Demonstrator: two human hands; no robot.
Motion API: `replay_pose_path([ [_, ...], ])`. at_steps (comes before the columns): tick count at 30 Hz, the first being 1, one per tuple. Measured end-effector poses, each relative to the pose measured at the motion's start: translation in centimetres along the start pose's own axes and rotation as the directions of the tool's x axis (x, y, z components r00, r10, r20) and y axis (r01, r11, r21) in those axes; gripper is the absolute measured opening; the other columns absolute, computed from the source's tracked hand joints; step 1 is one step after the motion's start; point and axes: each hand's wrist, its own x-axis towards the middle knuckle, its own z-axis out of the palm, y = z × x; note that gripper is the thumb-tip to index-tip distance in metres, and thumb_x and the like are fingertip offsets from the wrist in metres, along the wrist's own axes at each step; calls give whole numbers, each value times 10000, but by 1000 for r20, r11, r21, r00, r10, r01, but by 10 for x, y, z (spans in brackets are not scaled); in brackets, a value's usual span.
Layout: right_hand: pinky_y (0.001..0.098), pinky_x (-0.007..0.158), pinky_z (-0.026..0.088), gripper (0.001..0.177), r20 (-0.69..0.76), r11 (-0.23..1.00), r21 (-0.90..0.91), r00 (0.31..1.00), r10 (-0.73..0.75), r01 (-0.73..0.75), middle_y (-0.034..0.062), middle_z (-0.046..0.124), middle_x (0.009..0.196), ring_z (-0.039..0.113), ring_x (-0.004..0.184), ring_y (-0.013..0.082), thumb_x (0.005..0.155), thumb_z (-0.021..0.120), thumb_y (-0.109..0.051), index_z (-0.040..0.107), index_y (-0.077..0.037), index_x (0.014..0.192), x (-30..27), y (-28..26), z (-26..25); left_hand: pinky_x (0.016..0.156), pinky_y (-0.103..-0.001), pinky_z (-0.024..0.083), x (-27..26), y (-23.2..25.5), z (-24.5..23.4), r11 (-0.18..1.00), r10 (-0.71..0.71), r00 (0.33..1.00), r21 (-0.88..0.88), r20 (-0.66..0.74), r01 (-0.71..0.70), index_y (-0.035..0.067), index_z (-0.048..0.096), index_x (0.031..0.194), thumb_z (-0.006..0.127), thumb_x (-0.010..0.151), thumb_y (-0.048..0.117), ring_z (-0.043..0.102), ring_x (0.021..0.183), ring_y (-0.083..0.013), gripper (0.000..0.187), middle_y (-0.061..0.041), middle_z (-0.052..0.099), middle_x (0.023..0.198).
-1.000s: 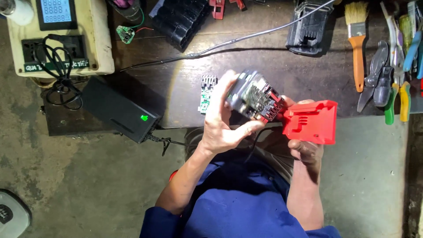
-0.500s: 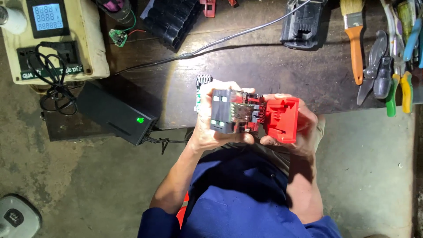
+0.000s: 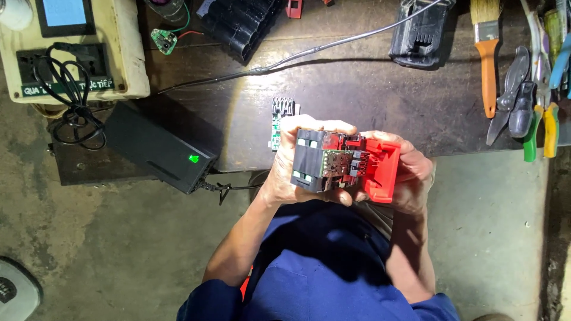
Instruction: The person uses a multimeter to test a small circuit board on a workbench. They then pick up a red battery charger, insert the circuit board into it, and observe the green indicator lights on the charger.
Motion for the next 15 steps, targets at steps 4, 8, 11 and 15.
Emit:
replay_pose_path([
  [4,706,568,535,276,-35,998,56,999,24,-22,232,746,1148,699,939,426,878,690,-274,731,-103,1090,7,15,-8,904,-482,491,0,-8,-4,956,216,972,184,88,-229,149,517,1267,830,733,318,617,1102,-367,641,-188,649,1319],
  [8,631,522,583,350,318,856,157,795,-516,493,303,633,1316,654,1001,528,908,646,-151,687,33,1203,24,34,-47,1050,-400,460,-1,-20,-9,734,469,835,399,287,-549,146,409,1282,977,652,226,614,1205,-242,852,-169,642,1343],
  [11,586,779,594,646,390,714,-145,703,-595,685,278,665,1293,657,1128,402,627,859,-186,670,37,1204,38,29,-66,1097,-372,453,0,-24,-11,621,533,764,446,363,-645,140,380,1287,1031,613,192,617,1234,-202,939,-164,644,1345],
  [15,598,1084,486,989,610,154,-213,254,-751,965,382,616,1224,614,1220,507,404,1035,-220,594,186,1191,62,44,-82,1086,-365,469,4,-26,-12,601,553,747,443,370,-665,121,406,1287,1048,565,178,637,1213,-209,968,-169,659,1321],
])
